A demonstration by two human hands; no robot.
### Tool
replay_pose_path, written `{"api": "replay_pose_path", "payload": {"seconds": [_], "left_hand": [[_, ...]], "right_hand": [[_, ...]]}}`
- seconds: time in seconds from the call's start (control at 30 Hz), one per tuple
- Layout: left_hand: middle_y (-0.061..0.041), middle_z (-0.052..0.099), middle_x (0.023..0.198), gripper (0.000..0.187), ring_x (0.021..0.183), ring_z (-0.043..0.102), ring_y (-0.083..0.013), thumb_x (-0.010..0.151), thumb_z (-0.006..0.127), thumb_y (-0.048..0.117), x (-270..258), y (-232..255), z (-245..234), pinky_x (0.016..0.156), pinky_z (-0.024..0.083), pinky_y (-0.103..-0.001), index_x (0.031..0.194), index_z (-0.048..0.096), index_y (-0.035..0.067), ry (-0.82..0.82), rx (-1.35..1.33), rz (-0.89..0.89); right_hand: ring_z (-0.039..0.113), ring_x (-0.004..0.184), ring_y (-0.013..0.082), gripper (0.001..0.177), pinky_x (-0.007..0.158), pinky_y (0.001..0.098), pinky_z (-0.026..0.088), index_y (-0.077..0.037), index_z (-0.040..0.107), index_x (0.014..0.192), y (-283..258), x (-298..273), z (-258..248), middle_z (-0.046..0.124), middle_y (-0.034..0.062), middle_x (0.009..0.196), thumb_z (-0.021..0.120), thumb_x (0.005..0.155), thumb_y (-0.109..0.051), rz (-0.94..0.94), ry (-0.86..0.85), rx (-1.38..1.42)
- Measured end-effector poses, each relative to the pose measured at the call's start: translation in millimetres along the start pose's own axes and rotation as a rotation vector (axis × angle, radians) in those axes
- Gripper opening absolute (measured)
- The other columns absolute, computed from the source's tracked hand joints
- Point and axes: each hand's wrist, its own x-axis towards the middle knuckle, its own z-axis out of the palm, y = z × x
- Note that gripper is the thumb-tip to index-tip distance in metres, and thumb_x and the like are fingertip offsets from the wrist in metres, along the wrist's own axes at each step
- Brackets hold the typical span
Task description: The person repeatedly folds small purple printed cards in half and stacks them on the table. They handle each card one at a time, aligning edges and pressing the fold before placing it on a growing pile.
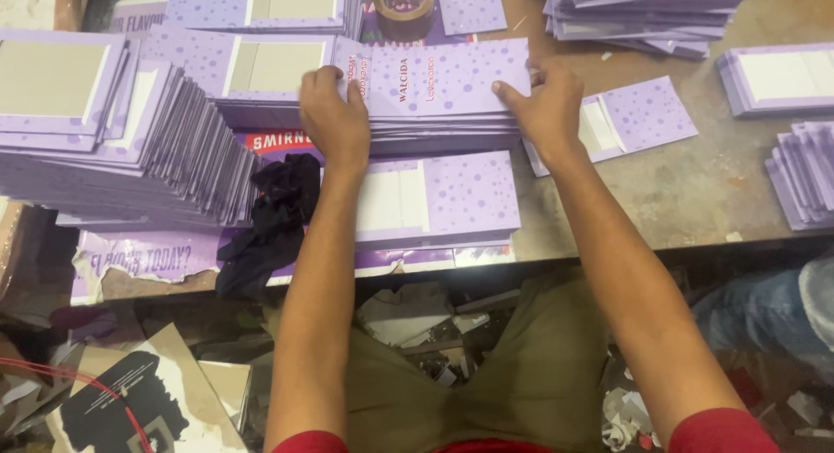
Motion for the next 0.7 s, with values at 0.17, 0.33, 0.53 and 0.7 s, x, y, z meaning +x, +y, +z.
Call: {"api": "replay_pose_path", "payload": {"seconds": [0.17,0.33,0.53,0.7], "left_hand": [[-0.015,0.067,0.105,0.013,0.107,0.055,-0.0343,0.089,0.075,0.007,-10,-7,1,0.092,0.048,-0.044,0.101,0.071,0.002,-0.035,0.049,0.029],[-0.009,0.069,0.104,0.010,0.105,0.056,-0.0319,0.091,0.074,0.012,-8,3,-8,0.091,0.045,-0.047,0.099,0.073,0.006,-0.008,0.188,0.128],[-0.006,0.071,0.110,0.015,0.111,0.059,-0.0264,0.101,0.076,0.023,-45,34,-42,0.097,0.043,-0.049,0.111,0.074,0.012,-0.448,-0.033,0.274],[-0.016,0.061,0.135,0.069,0.126,0.050,-0.0357,0.088,0.074,0.053,-85,52,-59,0.108,0.029,-0.062,0.136,0.062,0.005,-0.730,-0.072,0.466]], "right_hand": [[0.065,0.096,0.0319,0.049,0.086,0.0419,0.053,0.006,0.072,0.111,-3,-12,6,0.068,0.0223,0.109,0.094,0.080,-0.025,0.003,0.043,-0.010],[0.060,0.112,0.0339,0.044,0.098,0.0453,0.048,0.003,0.071,0.110,-10,-20,4,0.065,0.0191,0.118,0.090,0.084,-0.027,0.070,0.009,-0.015],[0.060,0.114,0.0387,0.038,0.093,0.0434,0.052,0.004,0.065,0.124,-16,-65,-14,0.064,0.0208,0.122,0.081,0.098,-0.020,-0.066,0.077,-0.142],[0.064,0.101,0.0370,0.051,0.085,0.0452,0.053,0.009,0.064,0.117,-37,-131,-31,0.063,0.0249,0.112,0.085,0.085,-0.025,0.163,-0.153,-0.110]]}}
